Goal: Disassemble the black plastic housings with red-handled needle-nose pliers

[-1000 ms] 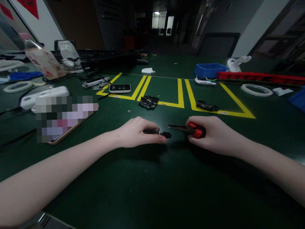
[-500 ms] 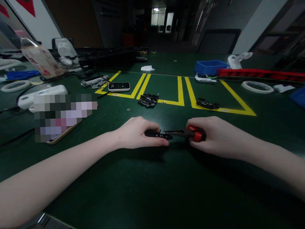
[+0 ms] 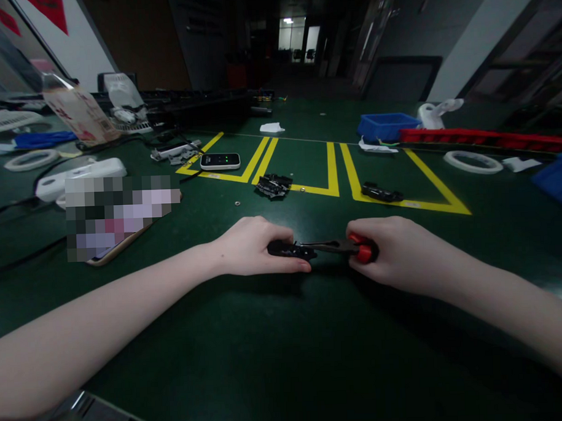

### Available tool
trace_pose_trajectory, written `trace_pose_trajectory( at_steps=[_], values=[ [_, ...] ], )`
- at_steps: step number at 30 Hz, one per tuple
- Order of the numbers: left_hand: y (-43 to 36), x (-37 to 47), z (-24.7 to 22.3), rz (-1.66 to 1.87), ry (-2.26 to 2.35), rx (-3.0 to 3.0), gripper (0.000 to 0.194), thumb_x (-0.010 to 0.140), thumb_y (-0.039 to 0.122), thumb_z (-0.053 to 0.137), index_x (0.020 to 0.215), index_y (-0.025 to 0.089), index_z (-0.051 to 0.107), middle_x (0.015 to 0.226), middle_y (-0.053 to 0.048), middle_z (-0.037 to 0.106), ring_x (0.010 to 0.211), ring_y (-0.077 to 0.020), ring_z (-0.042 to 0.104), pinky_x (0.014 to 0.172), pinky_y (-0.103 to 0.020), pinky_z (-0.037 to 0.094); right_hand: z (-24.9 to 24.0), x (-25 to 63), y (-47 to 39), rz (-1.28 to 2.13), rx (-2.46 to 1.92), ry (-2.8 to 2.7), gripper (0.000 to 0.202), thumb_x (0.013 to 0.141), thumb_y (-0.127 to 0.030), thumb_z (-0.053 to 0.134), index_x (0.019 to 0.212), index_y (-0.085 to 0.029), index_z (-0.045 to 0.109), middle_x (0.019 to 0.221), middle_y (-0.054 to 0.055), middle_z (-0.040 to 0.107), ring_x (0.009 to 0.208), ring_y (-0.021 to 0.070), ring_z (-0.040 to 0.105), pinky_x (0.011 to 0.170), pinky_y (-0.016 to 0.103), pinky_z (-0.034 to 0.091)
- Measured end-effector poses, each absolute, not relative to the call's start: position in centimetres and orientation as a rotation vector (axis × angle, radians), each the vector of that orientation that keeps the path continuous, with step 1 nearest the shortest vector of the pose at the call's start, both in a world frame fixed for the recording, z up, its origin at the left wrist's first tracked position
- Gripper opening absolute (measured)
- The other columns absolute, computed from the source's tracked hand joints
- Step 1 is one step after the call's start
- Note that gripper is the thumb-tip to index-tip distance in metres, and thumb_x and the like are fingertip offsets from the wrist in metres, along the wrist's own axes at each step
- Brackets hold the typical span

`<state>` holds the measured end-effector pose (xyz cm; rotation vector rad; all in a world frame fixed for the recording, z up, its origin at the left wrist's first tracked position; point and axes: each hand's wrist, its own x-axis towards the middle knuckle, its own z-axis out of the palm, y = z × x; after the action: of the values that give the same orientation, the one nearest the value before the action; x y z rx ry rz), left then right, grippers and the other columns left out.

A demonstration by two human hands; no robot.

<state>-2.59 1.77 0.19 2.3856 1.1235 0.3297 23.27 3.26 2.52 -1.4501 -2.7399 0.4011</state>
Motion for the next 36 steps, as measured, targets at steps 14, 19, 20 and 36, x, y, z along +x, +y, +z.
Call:
trace_pose_trajectory(
  at_steps=[14,19,20,36],
  values=[
    [1.92,-2.53,-0.01,0.375,1.106,2.357,0.047,0.088,0.062,0.056,0.079,0.017,0.065,0.066,0.001,0.058,0.059,-0.0139,0.050,0.056,-0.025,0.029,2.42,23.69,3.37,0.034,-1.182,-2.693,0.012,0.075,-0.037,0.055,0.077,-0.025,0.053,0.077,0.006,0.063,0.068,0.0219,0.057,0.059,0.037,0.044],
    [1.69,-2.50,-0.09,0.400,1.077,2.406,0.045,0.084,0.063,0.061,0.085,0.018,0.064,0.070,0.001,0.059,0.062,-0.0147,0.052,0.056,-0.024,0.028,2.70,23.82,3.95,-0.025,-1.206,-2.713,0.016,0.074,-0.040,0.056,0.077,-0.025,0.050,0.078,0.007,0.062,0.068,0.0227,0.056,0.058,0.038,0.041],
    [1.67,-2.49,-0.09,0.406,1.078,2.411,0.046,0.084,0.064,0.060,0.084,0.018,0.063,0.069,0.001,0.059,0.061,-0.0145,0.051,0.056,-0.024,0.028,2.66,23.84,4.04,-0.014,-1.204,-2.726,0.016,0.074,-0.040,0.055,0.076,-0.025,0.050,0.077,0.007,0.061,0.067,0.0225,0.056,0.058,0.038,0.041],
    [1.81,-2.59,-0.09,0.399,1.074,2.425,0.046,0.088,0.062,0.057,0.084,0.017,0.062,0.068,0.002,0.058,0.059,-0.0132,0.051,0.056,-0.025,0.030,2.50,23.30,3.33,0.273,-1.341,-2.762,0.012,0.073,-0.036,0.058,0.074,-0.025,0.056,0.076,0.005,0.065,0.066,0.0212,0.059,0.057,0.037,0.047]
  ],
)
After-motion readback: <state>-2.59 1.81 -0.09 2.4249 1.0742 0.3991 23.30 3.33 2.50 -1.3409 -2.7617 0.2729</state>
